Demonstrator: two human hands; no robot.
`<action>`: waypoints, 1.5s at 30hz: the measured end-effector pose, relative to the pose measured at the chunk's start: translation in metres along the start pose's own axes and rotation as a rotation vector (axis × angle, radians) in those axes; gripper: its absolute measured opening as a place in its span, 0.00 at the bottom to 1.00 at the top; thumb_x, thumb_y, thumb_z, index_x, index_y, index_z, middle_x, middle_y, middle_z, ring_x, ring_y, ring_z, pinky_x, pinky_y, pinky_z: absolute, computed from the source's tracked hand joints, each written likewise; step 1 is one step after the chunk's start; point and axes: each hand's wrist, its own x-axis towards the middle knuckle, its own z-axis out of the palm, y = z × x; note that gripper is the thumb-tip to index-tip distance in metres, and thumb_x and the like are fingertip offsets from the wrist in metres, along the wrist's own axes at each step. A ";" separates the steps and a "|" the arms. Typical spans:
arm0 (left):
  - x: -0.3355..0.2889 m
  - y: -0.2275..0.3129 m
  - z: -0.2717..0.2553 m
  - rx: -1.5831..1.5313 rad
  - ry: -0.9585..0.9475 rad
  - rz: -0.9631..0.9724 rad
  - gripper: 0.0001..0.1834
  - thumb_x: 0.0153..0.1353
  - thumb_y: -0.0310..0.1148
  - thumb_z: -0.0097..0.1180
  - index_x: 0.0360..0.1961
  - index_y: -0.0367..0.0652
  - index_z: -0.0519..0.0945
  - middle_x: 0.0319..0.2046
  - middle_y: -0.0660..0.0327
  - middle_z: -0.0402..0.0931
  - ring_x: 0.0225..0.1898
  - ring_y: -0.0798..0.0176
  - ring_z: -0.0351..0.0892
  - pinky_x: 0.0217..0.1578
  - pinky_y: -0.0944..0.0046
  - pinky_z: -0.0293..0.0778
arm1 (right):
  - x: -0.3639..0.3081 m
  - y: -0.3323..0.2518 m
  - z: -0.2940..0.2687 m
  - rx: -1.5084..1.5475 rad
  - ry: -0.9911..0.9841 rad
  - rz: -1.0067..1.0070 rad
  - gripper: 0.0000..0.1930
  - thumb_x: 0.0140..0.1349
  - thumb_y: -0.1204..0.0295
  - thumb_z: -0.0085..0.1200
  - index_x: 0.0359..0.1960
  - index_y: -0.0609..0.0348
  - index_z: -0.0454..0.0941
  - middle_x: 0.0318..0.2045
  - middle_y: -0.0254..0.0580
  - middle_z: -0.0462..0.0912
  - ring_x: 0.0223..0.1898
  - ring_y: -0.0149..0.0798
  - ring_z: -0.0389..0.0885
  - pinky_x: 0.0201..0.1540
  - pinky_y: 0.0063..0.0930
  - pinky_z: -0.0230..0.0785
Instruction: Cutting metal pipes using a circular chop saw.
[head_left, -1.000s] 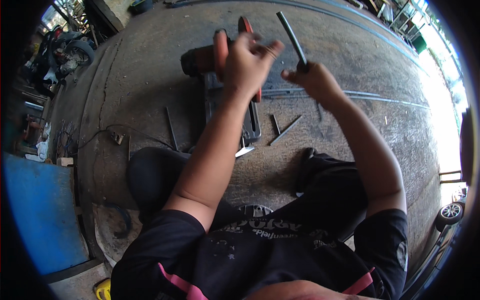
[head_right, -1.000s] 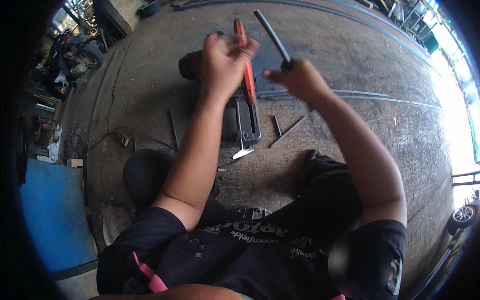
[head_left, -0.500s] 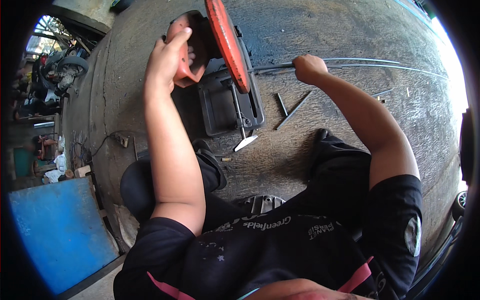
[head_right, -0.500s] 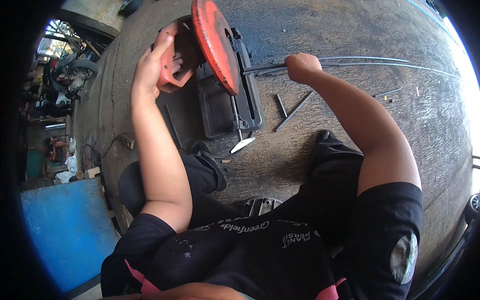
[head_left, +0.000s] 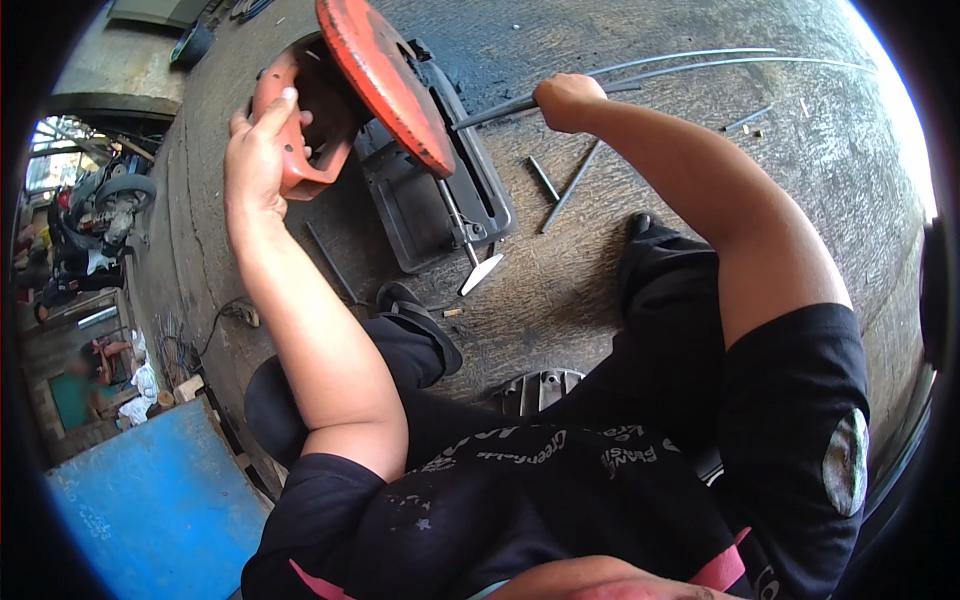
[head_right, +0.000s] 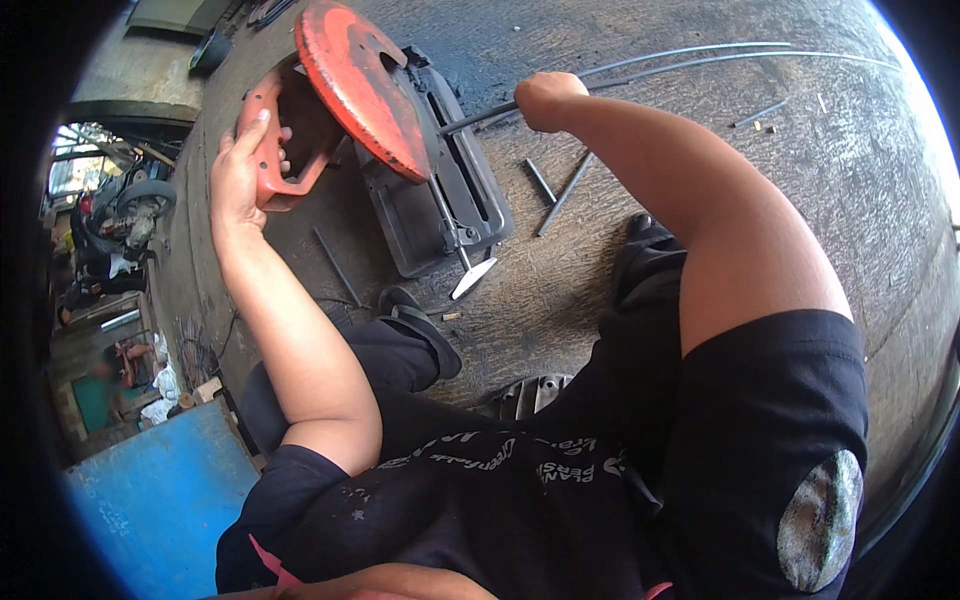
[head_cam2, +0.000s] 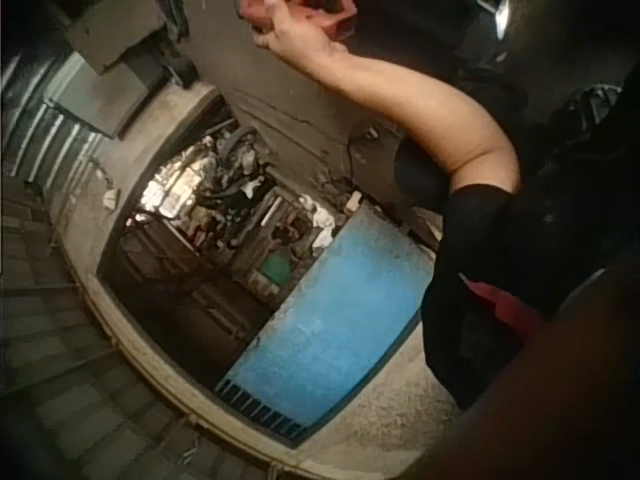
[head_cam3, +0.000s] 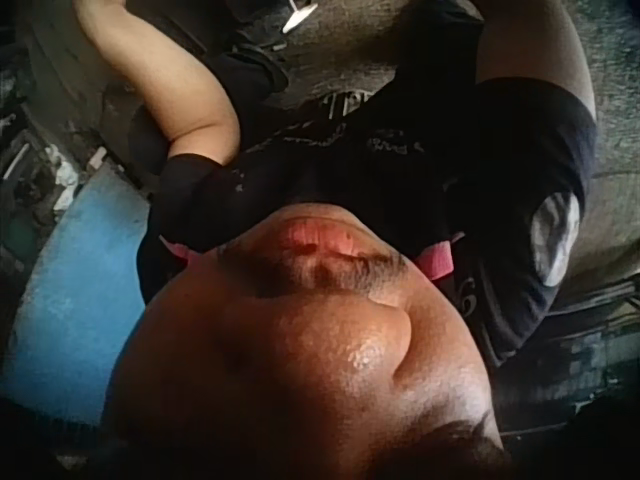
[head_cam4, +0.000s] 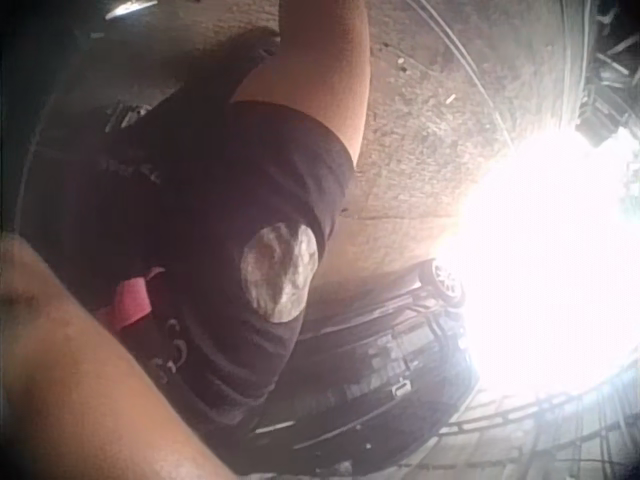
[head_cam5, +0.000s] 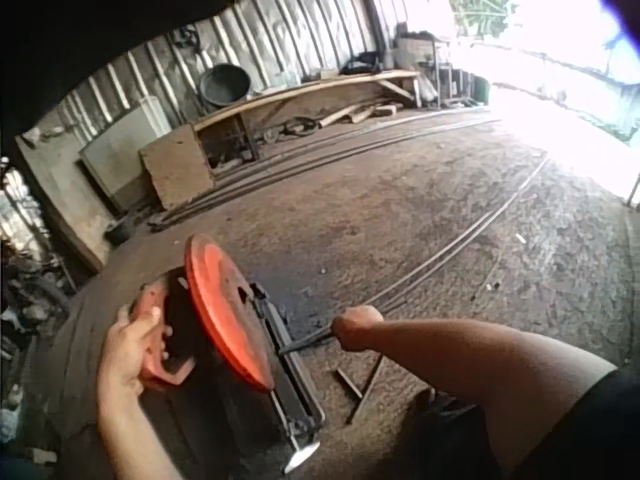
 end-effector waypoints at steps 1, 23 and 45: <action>0.001 0.001 -0.001 -0.005 -0.018 0.005 0.34 0.59 0.40 0.62 0.57 0.30 0.62 0.35 0.54 0.78 0.29 0.65 0.77 0.27 0.67 0.74 | 0.002 0.000 0.000 -0.006 -0.004 -0.007 0.11 0.57 0.75 0.51 0.39 0.57 0.83 0.42 0.49 0.84 0.46 0.48 0.83 0.46 0.40 0.76; -0.003 0.000 0.001 -0.010 0.014 -0.006 0.21 0.64 0.42 0.56 0.48 0.34 0.75 0.34 0.57 0.79 0.27 0.70 0.74 0.27 0.69 0.74 | 0.015 -0.027 0.004 -0.079 0.006 -0.113 0.09 0.54 0.78 0.54 0.36 0.58 0.83 0.37 0.48 0.85 0.42 0.47 0.84 0.43 0.38 0.78; 0.001 -0.002 -0.002 -0.022 -0.014 -0.002 0.23 0.64 0.41 0.57 0.50 0.33 0.69 0.35 0.53 0.79 0.27 0.67 0.75 0.29 0.66 0.75 | 0.017 -0.026 0.008 -0.085 0.025 -0.107 0.10 0.51 0.78 0.56 0.36 0.58 0.84 0.38 0.47 0.85 0.42 0.46 0.85 0.42 0.38 0.77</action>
